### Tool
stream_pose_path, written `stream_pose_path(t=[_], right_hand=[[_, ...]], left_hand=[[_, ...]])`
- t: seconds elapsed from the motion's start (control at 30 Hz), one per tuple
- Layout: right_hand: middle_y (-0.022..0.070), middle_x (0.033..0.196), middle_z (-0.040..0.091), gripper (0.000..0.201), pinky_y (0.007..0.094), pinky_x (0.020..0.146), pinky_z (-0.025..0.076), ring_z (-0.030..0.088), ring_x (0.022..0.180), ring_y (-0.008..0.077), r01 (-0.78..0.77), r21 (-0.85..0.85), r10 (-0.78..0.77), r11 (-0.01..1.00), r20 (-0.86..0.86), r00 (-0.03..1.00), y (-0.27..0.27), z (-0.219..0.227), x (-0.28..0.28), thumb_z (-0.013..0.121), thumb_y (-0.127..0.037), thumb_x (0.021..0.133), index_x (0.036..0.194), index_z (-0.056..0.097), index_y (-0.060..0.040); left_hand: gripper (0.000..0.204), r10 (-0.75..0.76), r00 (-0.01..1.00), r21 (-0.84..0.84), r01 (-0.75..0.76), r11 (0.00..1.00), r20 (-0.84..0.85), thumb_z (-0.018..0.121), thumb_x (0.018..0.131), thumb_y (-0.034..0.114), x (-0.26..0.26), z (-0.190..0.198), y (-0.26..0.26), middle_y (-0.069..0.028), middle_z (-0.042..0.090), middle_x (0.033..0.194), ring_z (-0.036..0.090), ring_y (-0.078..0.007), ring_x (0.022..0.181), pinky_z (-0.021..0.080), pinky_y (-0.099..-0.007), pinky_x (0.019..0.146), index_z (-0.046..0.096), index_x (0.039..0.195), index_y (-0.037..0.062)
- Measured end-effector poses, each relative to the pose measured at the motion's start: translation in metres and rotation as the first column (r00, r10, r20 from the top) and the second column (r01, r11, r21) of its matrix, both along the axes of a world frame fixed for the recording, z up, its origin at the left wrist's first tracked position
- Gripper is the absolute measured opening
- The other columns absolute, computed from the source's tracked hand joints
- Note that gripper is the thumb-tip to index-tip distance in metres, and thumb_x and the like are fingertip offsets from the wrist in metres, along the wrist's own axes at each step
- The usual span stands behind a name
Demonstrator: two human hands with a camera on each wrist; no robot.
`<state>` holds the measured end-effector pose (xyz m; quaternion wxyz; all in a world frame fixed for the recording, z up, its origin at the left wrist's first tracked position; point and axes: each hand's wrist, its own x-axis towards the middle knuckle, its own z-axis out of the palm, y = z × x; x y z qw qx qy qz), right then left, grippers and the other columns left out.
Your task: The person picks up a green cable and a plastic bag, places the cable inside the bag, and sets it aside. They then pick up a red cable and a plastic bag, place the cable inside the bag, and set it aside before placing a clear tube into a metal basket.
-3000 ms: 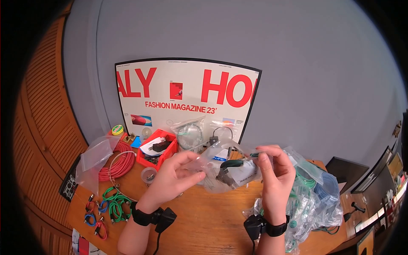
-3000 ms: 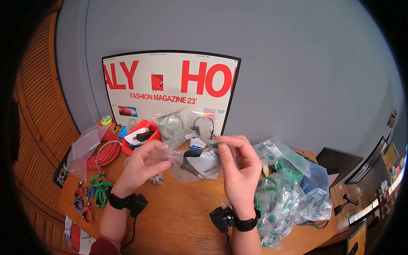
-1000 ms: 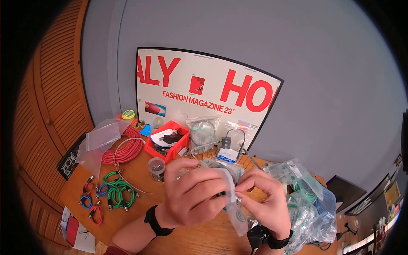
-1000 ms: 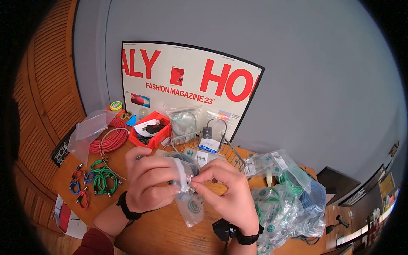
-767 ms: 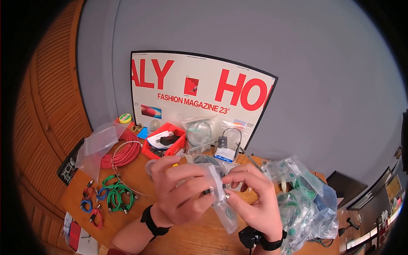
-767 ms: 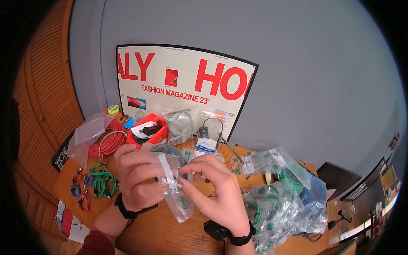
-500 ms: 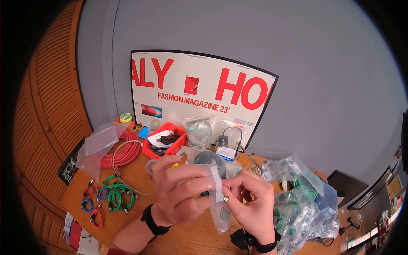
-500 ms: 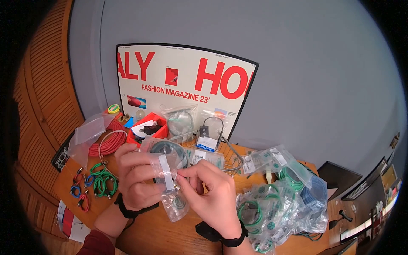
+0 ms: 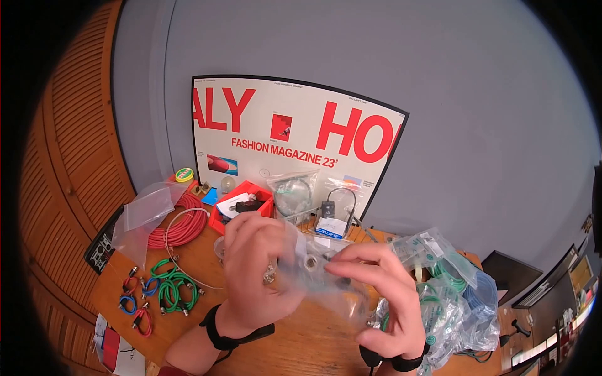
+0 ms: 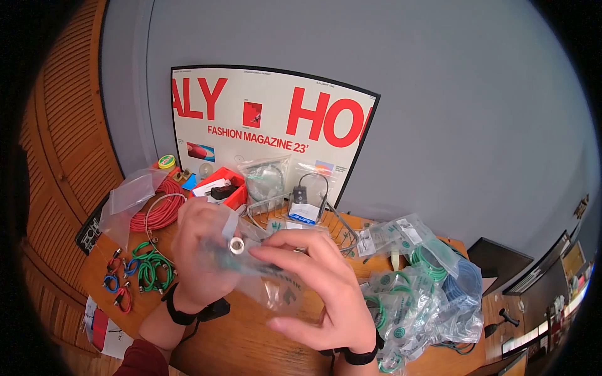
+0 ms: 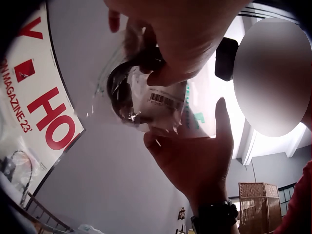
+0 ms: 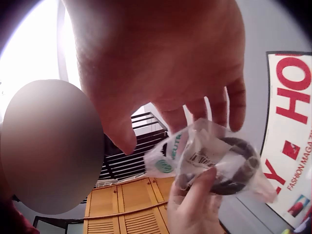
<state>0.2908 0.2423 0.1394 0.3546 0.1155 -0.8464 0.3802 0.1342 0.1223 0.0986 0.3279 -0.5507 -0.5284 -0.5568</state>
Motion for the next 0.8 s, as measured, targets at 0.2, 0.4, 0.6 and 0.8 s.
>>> stream_pose_path(t=[0.2, 0.4, 0.6, 0.8], right_hand=[[0.0067, 0.081, 0.063, 0.010, 0.0277, 0.066, 0.044, 0.057, 0.072, 0.0171, 0.305, -0.112, -0.313, 0.946, -0.058, 0.948, 0.003, -0.018, -0.007, 0.070, -0.003, 0.076, 0.085, 0.066, -0.0007], [0.0014, 0.073, 0.058, 0.010, 0.0204, 0.058, 0.036, 0.049, 0.064, 0.0069, 0.385, -0.404, -0.431, 0.830, -0.028, 0.902, 0.008, -0.029, -0.017, 0.067, -0.004, 0.084, 0.077, 0.061, 0.0004], [0.0032, 0.079, 0.060, 0.007, 0.0220, 0.062, 0.039, 0.051, 0.068, 0.0090, 0.360, -0.404, -0.434, 0.841, -0.106, 0.895, 0.010, -0.030, -0.020, 0.065, -0.002, 0.084, 0.079, 0.060, 0.0000], [0.0057, 0.082, 0.063, 0.003, 0.0237, 0.067, 0.043, 0.058, 0.076, 0.0132, 0.260, -0.186, -0.282, 0.948, -0.104, 0.954, 0.013, -0.019, -0.016, 0.064, 0.001, 0.082, 0.084, 0.063, 0.0003]], left_hand=[[0.036, 0.013, 0.996, -0.247, 0.010, 0.969, 0.091, 0.074, 0.059, 0.004, 0.008, 0.009, -0.009, -0.0003, 0.062, 0.079, 0.059, -0.0233, 0.080, 0.038, -0.0417, 0.089, 0.057, 0.091, 0.0091], [0.033, -0.089, 0.990, -0.254, 0.114, 0.960, 0.110, 0.070, 0.062, 0.001, 0.010, 0.008, -0.003, -0.0041, 0.069, 0.095, 0.063, -0.0235, 0.093, 0.036, -0.0453, 0.099, 0.056, 0.091, 0.0089], [0.028, 0.011, 0.995, -0.346, -0.044, 0.937, -0.098, 0.075, 0.062, 0.007, 0.010, 0.007, -0.004, -0.0059, 0.065, 0.101, 0.056, -0.0271, 0.098, 0.038, -0.0453, 0.090, 0.060, 0.085, 0.0099], [0.027, 0.030, 0.966, -0.493, -0.158, 0.856, -0.258, 0.072, 0.064, 0.015, 0.007, -0.002, -0.003, -0.0073, 0.054, 0.093, 0.049, -0.0270, 0.093, 0.038, -0.0404, 0.084, 0.068, 0.090, 0.0095]])
